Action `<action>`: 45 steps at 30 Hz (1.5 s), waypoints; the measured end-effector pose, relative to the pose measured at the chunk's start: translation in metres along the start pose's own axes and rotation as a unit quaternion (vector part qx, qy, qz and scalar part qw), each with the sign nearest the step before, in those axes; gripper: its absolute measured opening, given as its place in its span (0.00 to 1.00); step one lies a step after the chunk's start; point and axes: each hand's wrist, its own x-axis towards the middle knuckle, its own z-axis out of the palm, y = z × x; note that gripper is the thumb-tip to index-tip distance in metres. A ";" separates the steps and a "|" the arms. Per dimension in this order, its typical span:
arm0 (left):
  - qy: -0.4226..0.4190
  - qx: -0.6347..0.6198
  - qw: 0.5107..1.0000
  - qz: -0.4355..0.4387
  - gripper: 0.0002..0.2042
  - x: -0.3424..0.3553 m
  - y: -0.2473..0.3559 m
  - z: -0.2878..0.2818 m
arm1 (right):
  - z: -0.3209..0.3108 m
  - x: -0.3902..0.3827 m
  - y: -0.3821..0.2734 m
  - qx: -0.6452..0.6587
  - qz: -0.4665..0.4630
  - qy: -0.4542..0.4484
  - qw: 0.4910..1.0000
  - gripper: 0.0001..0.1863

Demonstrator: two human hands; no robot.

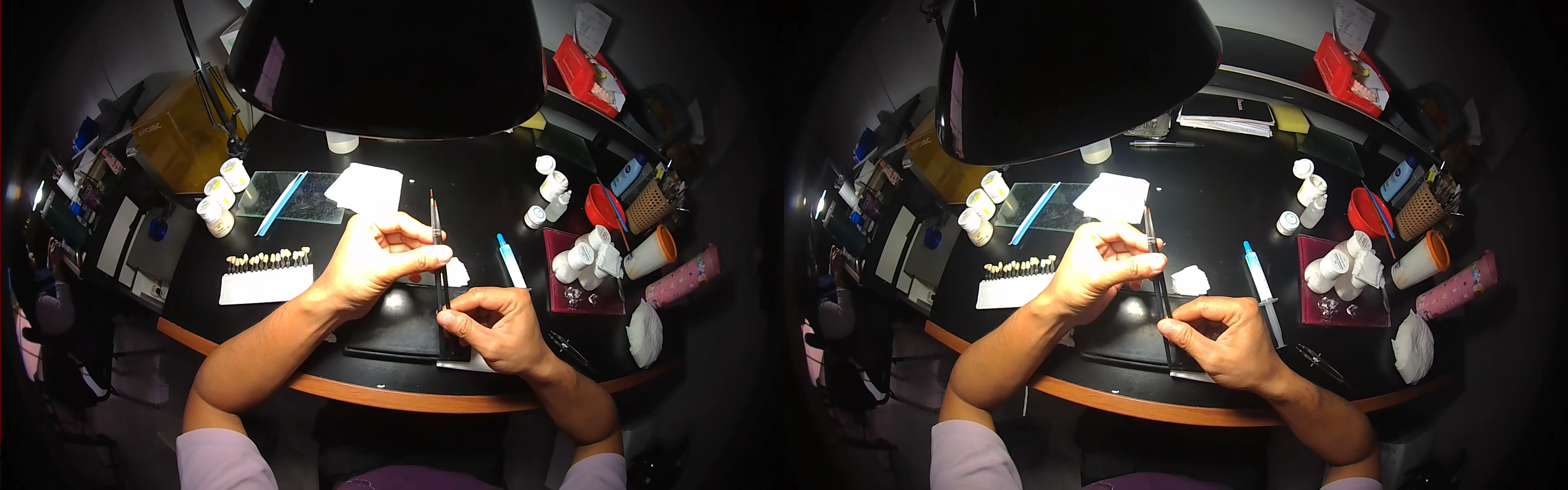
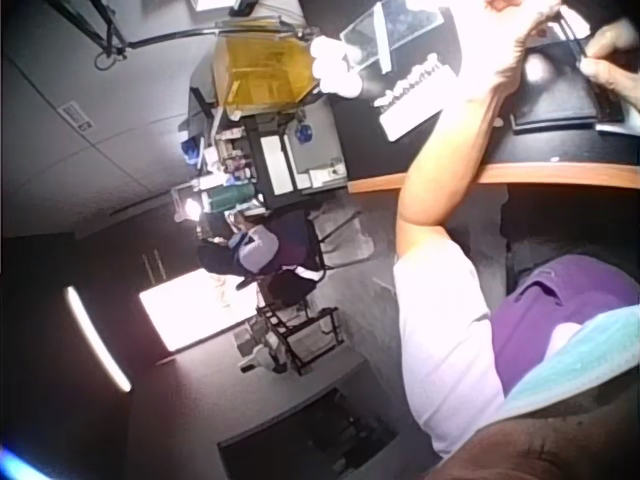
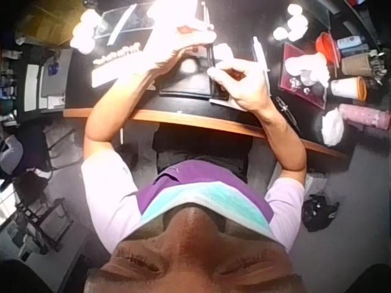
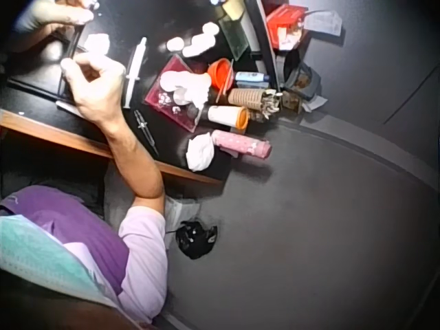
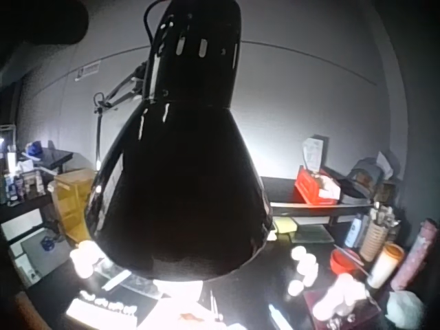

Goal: The person picks up a small brush and applies dental staining liquid to a prosthetic tooth crown held in the other hand. The person rotates the crown to apply the stain evenly and then wipes the brush clean with a small cloth.

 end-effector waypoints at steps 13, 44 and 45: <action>0.001 0.004 1.000 0.003 0.09 -0.001 -0.001 0.001 | 0.000 0.000 0.002 -0.021 -0.024 0.012 0.999 0.07; 0.002 0.009 1.000 0.005 0.08 -0.001 -0.003 0.001 | 0.001 0.001 0.001 -0.029 -0.036 0.012 0.999 0.07; 0.003 0.008 1.000 0.006 0.08 -0.001 -0.003 0.001 | 0.000 0.001 0.001 -0.029 -0.036 0.012 0.999 0.07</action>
